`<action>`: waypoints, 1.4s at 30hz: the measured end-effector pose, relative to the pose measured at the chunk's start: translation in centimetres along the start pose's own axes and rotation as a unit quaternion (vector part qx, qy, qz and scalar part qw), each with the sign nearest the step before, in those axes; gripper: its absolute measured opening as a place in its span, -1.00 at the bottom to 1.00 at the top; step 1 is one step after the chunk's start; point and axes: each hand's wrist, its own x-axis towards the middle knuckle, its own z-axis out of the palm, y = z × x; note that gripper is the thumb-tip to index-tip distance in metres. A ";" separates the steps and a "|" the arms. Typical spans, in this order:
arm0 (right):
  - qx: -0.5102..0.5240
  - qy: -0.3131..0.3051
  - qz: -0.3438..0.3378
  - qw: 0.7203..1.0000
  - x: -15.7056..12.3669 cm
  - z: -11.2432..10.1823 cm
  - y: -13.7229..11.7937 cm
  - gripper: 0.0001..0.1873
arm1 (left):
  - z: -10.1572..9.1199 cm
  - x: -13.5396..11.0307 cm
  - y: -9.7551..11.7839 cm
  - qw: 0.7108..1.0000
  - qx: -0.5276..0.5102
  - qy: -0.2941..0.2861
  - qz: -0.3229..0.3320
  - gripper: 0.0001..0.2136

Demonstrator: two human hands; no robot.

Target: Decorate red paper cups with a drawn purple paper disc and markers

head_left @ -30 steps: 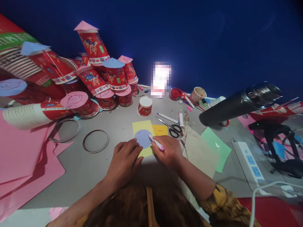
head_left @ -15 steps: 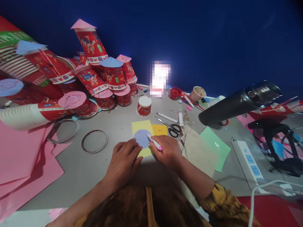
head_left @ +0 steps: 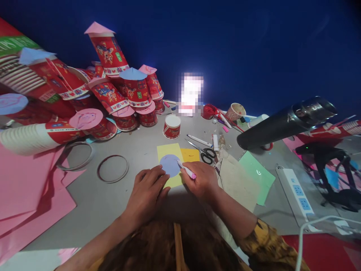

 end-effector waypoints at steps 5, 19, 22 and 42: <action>0.006 0.021 -0.009 1.000 0.2 0.0 -0.1 -0.85 | 0.0 0.0 0.1 1.000 -0.001 -0.004 -0.002 -0.82; 0.058 0.000 -0.011 0.998 0.3 0.6 -0.4 -0.80 | -0.1 0.0 0.1 1.000 -0.012 -0.007 -0.007 -0.81; 0.079 -0.020 -0.022 0.996 0.3 1.4 -0.3 -0.80 | -0.1 0.0 0.1 1.000 -0.015 -0.011 -0.012 -0.79; 0.081 -0.064 -0.031 0.994 0.5 2.0 0.1 -0.78 | -0.3 0.1 0.2 1.000 -0.003 -0.010 0.010 -0.78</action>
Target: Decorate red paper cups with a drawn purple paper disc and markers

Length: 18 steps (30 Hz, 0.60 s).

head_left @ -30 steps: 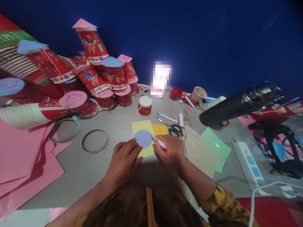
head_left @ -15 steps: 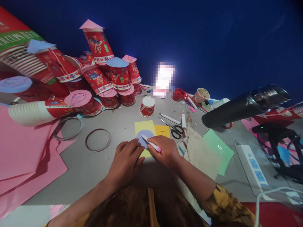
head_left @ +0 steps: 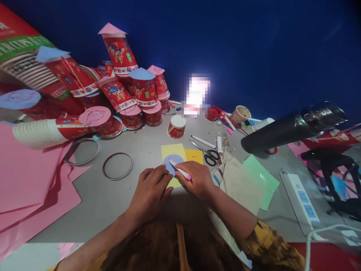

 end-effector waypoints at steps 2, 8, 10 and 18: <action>0.006 0.005 -0.007 1.000 0.0 0.0 0.0 -0.79 | 0.0 0.0 0.0 1.000 0.000 0.002 0.003 -0.78; 0.026 0.025 -0.008 0.999 -0.2 -0.9 -0.2 -0.83 | -0.2 0.1 0.1 1.000 0.000 -0.001 -0.003 -0.79; 0.029 0.037 0.000 0.999 -0.3 -1.3 -0.3 -0.83 | -0.3 0.2 0.1 1.000 0.002 -0.003 -0.005 -0.80; 0.053 0.042 -0.003 0.998 -0.1 -1.1 -0.3 -0.81 | 0.1 -0.1 -0.1 1.000 0.000 -0.010 -0.013 -0.79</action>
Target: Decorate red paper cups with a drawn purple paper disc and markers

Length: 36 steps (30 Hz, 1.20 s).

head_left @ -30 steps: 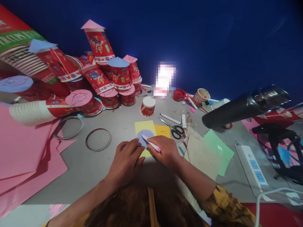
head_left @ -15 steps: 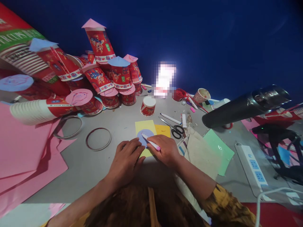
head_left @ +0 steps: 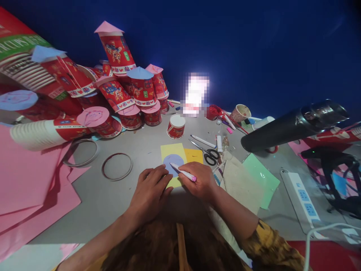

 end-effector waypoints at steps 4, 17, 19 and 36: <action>-0.007 -0.005 0.012 1.000 0.1 0.3 0.2 -0.81 | 0.1 -0.1 -0.1 1.000 0.000 0.000 -0.001 -0.79; -0.002 0.017 0.034 0.999 -0.3 -1.1 0.0 -0.85 | 0.1 0.0 -0.1 1.000 -0.001 0.013 0.012 -0.81; 0.000 0.018 0.033 0.999 -0.3 -1.1 0.0 -0.85 | 0.1 0.0 -0.1 1.000 -0.002 0.012 0.011 -0.81; -0.012 0.018 0.052 0.998 -0.2 -1.6 -0.1 -0.85 | 0.2 -0.1 -0.2 1.000 -0.010 0.016 -0.004 -0.81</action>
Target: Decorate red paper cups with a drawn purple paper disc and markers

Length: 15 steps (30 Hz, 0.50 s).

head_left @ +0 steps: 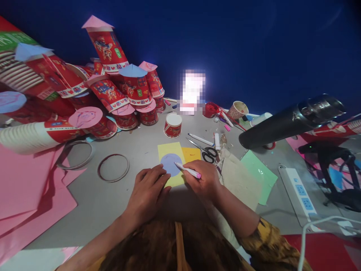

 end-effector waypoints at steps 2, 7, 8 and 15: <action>0.004 -0.006 -0.003 1.000 -0.1 0.1 0.0 -0.85 | 0.0 0.0 0.0 1.000 -0.001 -0.002 -0.003 -0.80; -0.010 -0.017 0.007 1.000 -0.1 0.0 0.1 -0.85 | -0.1 0.1 0.0 1.000 -0.004 -0.001 -0.001 -0.80; -0.017 -0.016 0.011 1.000 -0.1 -0.1 0.2 -0.85 | -0.1 0.1 0.0 1.000 -0.004 0.001 0.001 -0.81; -0.036 0.013 0.029 0.999 -0.1 -0.4 0.3 -0.82 | -0.2 0.2 0.1 1.000 -0.005 -0.001 0.007 -0.81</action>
